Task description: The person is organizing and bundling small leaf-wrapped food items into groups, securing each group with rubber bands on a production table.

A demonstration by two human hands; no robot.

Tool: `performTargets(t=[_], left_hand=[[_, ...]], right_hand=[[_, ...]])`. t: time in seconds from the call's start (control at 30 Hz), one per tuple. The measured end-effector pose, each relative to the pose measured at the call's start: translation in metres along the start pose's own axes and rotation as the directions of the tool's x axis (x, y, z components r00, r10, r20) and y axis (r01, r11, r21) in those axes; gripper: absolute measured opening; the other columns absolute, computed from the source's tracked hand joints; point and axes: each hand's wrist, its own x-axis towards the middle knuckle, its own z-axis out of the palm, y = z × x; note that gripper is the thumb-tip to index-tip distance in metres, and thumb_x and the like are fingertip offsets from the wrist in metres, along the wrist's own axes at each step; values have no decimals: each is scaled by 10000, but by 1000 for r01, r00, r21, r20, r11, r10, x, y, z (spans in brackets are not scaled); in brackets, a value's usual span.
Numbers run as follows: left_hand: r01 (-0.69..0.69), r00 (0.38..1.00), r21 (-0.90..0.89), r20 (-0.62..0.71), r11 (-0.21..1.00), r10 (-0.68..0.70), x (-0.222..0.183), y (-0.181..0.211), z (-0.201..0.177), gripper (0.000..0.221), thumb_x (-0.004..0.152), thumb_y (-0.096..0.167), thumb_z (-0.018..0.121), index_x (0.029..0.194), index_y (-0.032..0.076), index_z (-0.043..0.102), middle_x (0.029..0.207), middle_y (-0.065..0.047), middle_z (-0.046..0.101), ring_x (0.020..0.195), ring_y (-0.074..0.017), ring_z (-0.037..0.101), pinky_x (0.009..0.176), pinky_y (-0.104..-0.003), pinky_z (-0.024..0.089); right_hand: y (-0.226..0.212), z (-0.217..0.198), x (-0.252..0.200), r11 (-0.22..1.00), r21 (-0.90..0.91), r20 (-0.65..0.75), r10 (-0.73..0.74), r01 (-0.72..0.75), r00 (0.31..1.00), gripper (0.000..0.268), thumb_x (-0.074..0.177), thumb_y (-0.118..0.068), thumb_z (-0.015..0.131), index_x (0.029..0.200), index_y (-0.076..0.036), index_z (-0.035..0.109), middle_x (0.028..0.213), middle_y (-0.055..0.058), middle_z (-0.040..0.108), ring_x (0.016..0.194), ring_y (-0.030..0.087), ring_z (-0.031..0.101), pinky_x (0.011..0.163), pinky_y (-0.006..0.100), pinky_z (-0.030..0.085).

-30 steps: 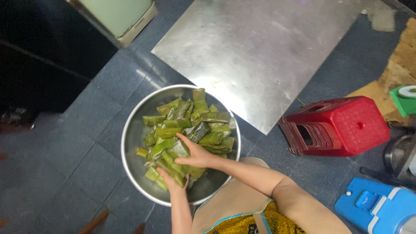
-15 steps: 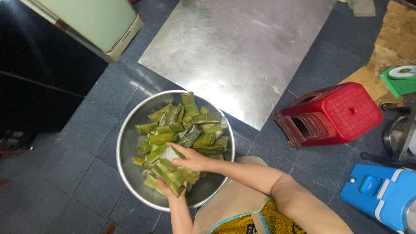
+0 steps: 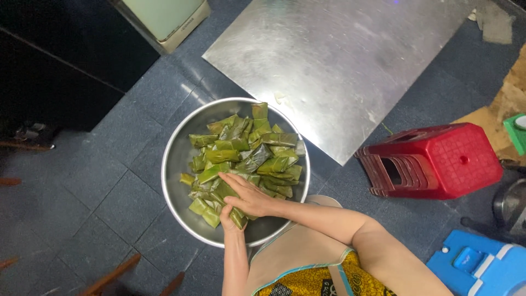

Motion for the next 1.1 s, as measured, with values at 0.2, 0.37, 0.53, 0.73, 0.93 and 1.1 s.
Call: performTargets(t=[0.2, 0.37, 0.53, 0.73, 0.93, 1.1], left_hand=[[15, 997, -22, -77, 1000, -17, 2, -5, -35, 691, 783, 328, 674, 1426, 106, 554, 1337, -203, 646, 1135, -415, 656, 949, -610, 528], [25, 982, 45, -186, 999, -16, 0, -1, -27, 649, 765, 194, 713, 1382, 43, 583, 1307, -218, 663, 1105, -393, 667, 942, -558, 546], [55, 960, -105, -268, 993, -81, -29, -1, -25, 677, 805, 359, 721, 1411, 80, 603, 1352, -189, 649, 1161, -351, 647, 1003, -552, 534], [-49, 920, -193, -390, 980, -30, -78, -7, -13, 635, 816, 343, 716, 1378, 64, 621, 1300, -186, 673, 1134, -344, 665, 1003, -535, 540], [-49, 914, -197, -405, 979, -35, -77, 11, 15, 594, 827, 327, 711, 1346, 48, 640, 1249, -182, 697, 1107, -337, 683, 1002, -519, 547], [-22, 922, -186, -383, 982, -52, -59, 27, 35, 560, 836, 313, 707, 1319, 35, 656, 1206, -179, 717, 1084, -330, 698, 1002, -505, 552]], right_hand=[[15, 4, 6, 993, -66, -85, -104, 98, 991, 557, 1111, -333, 367, 1629, -133, 326, 1550, 225, 408, 1450, 434, 369, 1165, 556, 285], [22, 14, 12, 991, -97, -128, -102, 89, 987, 647, 1039, -340, 540, 1614, -119, 342, 1565, 222, 406, 1460, 417, 382, 1180, 564, 299], [17, -65, 30, 999, 41, -289, 31, -20, 957, 555, 990, -129, 602, 1516, -18, 469, 1503, 267, 487, 1396, 458, 432, 1180, 569, 331], [117, -121, 61, 873, -456, -361, -5, -172, 933, 475, 974, -211, 725, 1415, -78, 609, 1291, 175, 663, 1227, 377, 610, 1042, 493, 450], [142, -48, 100, 650, -760, -163, -158, -22, 974, 647, 827, -349, 835, 1405, -168, 608, 1243, 84, 669, 1174, 322, 607, 981, 480, 429], [226, -9, 120, 407, -901, -56, -449, 148, 892, 451, 807, -172, 721, 1244, -76, 662, 919, 101, 613, 939, 310, 565, 851, 436, 436]])
